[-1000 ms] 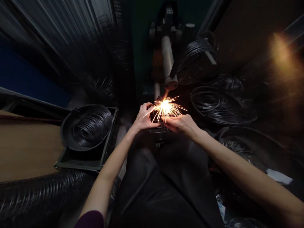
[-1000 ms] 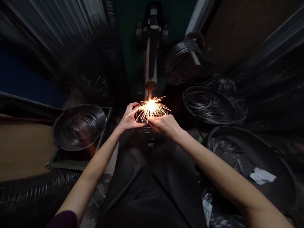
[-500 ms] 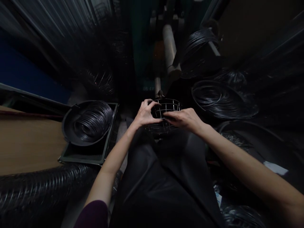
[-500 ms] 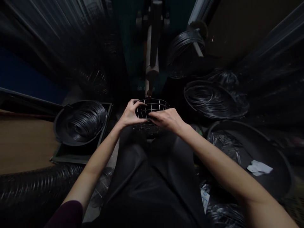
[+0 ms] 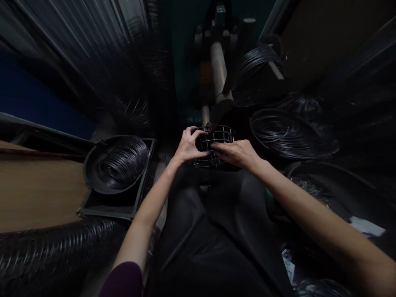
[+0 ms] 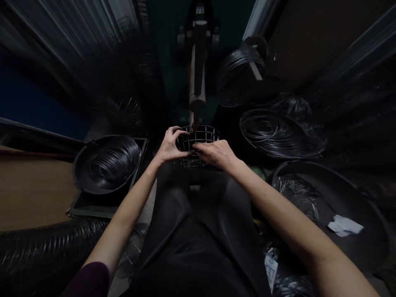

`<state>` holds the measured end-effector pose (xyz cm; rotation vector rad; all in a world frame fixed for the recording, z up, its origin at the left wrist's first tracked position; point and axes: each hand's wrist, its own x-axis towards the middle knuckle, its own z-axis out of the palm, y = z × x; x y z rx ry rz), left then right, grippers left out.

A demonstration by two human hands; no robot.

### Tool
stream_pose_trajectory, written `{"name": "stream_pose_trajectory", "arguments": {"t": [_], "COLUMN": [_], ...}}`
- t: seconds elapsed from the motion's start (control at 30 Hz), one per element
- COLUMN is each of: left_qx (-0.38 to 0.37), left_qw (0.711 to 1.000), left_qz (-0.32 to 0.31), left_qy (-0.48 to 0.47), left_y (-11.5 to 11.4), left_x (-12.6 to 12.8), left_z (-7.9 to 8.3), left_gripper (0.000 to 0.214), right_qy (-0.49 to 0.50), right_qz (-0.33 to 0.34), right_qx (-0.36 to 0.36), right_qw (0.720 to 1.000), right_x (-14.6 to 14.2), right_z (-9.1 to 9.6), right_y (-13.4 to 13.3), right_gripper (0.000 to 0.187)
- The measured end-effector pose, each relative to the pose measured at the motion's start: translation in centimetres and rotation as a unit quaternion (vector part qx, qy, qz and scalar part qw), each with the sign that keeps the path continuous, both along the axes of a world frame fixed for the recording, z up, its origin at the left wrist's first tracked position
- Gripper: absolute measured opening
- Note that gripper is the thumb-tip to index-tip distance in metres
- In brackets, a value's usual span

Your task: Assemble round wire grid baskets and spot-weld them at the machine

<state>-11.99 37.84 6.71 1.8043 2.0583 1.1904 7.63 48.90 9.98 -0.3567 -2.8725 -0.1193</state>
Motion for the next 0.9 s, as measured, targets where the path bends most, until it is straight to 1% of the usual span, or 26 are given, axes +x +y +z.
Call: {"name": "stream_pose_trajectory", "arguments": {"t": [0.13, 0.27, 0.43, 0.6, 0.67, 0.77, 0.83, 0.9], "left_qx": [-0.012, -0.016, -0.016, -0.021, -0.02, -0.018, -0.011, -0.005], "left_qw": [1.0, 1.0, 0.999, 1.0, 1.0, 0.999, 0.998, 0.998], "left_qz": [0.001, 0.002, -0.009, -0.019, -0.012, -0.003, -0.002, 0.001], "left_qy": [0.009, 0.02, 0.026, -0.004, -0.017, -0.042, -0.057, -0.065], "left_y": [0.2, 0.6, 0.9, 1.0, 1.1, 1.4, 1.8, 2.3], "left_x": [-0.3, -0.6, -0.9, -1.2, -1.3, -1.4, -1.6, -2.0], "left_z": [0.4, 0.6, 0.7, 0.8, 0.9, 1.1, 1.3, 1.4], "left_gripper": [0.067, 0.068, 0.068, 0.065, 0.066, 0.07, 0.075, 0.079], "right_qy": [0.0, -0.003, 0.001, 0.014, 0.031, 0.061, 0.08, 0.096], "right_qz": [0.0, -0.009, -0.02, -0.038, -0.057, -0.1, -0.123, -0.132], "right_qx": [0.015, 0.016, 0.006, -0.025, -0.035, -0.034, -0.037, -0.049], "right_qw": [1.0, 1.0, 1.0, 0.999, 0.997, 0.992, 0.988, 0.985], "right_x": [-0.3, -0.5, -0.7, -0.4, 0.0, 0.5, 0.4, 0.0], "right_z": [0.0, 0.0, 0.0, -0.1, -0.3, -0.6, -0.9, -1.1], "right_y": [0.3, 0.5, 0.6, 0.1, 0.0, 0.0, 0.3, 0.8], "right_gripper": [0.033, 0.034, 0.034, 0.033, 0.033, 0.027, 0.024, 0.023]}}
